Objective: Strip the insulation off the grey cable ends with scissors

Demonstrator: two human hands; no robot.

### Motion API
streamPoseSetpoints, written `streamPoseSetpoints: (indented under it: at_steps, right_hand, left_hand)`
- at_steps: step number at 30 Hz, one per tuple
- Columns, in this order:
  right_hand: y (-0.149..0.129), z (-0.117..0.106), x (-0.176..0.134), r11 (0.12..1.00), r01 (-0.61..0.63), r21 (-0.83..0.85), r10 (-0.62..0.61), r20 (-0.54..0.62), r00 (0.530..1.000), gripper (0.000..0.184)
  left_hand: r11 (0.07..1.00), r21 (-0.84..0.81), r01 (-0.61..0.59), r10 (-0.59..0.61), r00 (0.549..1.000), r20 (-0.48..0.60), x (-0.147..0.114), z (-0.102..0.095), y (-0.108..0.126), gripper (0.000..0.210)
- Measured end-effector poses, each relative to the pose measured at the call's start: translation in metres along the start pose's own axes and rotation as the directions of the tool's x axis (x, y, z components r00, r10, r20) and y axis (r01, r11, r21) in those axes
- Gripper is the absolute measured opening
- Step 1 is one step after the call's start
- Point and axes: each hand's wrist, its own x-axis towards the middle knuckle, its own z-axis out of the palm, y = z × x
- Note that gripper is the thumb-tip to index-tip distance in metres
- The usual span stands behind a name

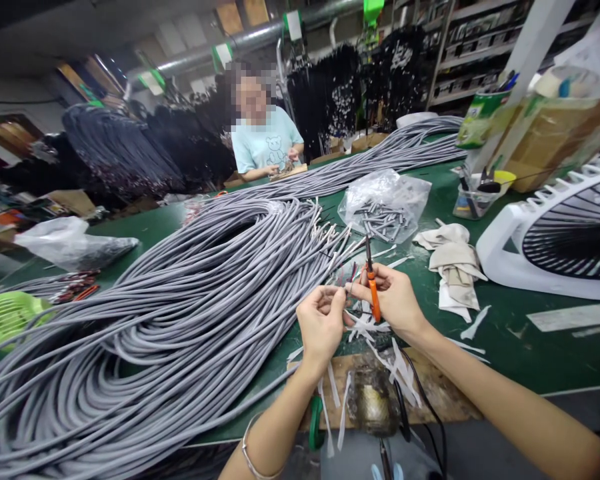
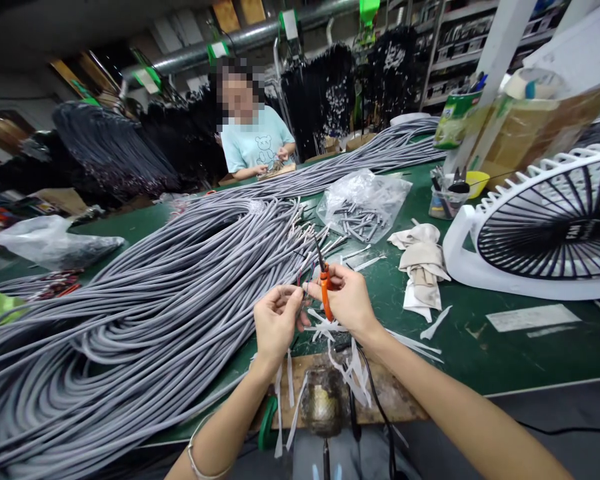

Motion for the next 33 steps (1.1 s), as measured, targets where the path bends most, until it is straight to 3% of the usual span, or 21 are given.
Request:
streamPoseSetpoints:
  at_steps: [4, 7, 10, 14, 18, 21, 25, 33]
  right_hand:
    - [0.002, 0.0, 0.002, 1.0, 0.011, 0.009, -0.011, -0.047, 0.999, 0.033]
    - [0.0, -0.002, 0.004, 0.999, 0.013, 0.045, -0.009, -0.073, 0.997, 0.034]
    - [-0.005, -0.006, 0.004, 0.994, 0.033, 0.104, -0.029, -0.044, 0.999, 0.033]
    - [-0.011, -0.008, 0.001, 0.996, 0.058, 0.072, -0.062, 0.064, 0.996, 0.033]
    - [-0.012, -0.006, 0.0, 0.997, 0.077, -0.021, -0.078, -0.016, 0.997, 0.036]
    - [-0.013, -0.004, 0.0, 0.998, 0.069, 0.012, -0.068, -0.062, 0.996, 0.037]
    - [-0.015, -0.002, -0.001, 0.994, 0.078, 0.08, -0.078, -0.005, 0.997, 0.037]
    - [-0.01, -0.006, 0.0, 0.988, 0.12, 0.093, -0.121, 0.011, 0.993, 0.033]
  left_hand:
    - [0.999, -0.035, 0.034, -0.033, 0.999, 0.03, 0.003, -0.003, 0.003, 0.024]
    - [0.994, -0.031, 0.108, -0.099, 0.973, 0.21, 0.008, -0.012, 0.01, 0.022]
    - [0.996, -0.014, 0.089, -0.079, 0.936, 0.343, 0.011, -0.021, 0.015, 0.026]
    - [0.997, -0.07, 0.042, -0.02, 0.954, 0.298, 0.01, -0.024, 0.013, 0.026]
    - [0.995, -0.086, 0.042, -0.013, 0.948, 0.319, 0.005, -0.018, 0.009, 0.024]
    - [0.981, -0.174, 0.081, -0.021, 0.946, 0.324, 0.002, -0.015, 0.011, 0.023]
    - [0.932, -0.327, 0.157, -0.043, 0.943, 0.33, 0.003, -0.017, 0.018, 0.024]
    - [0.874, -0.346, 0.341, -0.161, 0.876, 0.455, 0.005, -0.02, 0.02, 0.029]
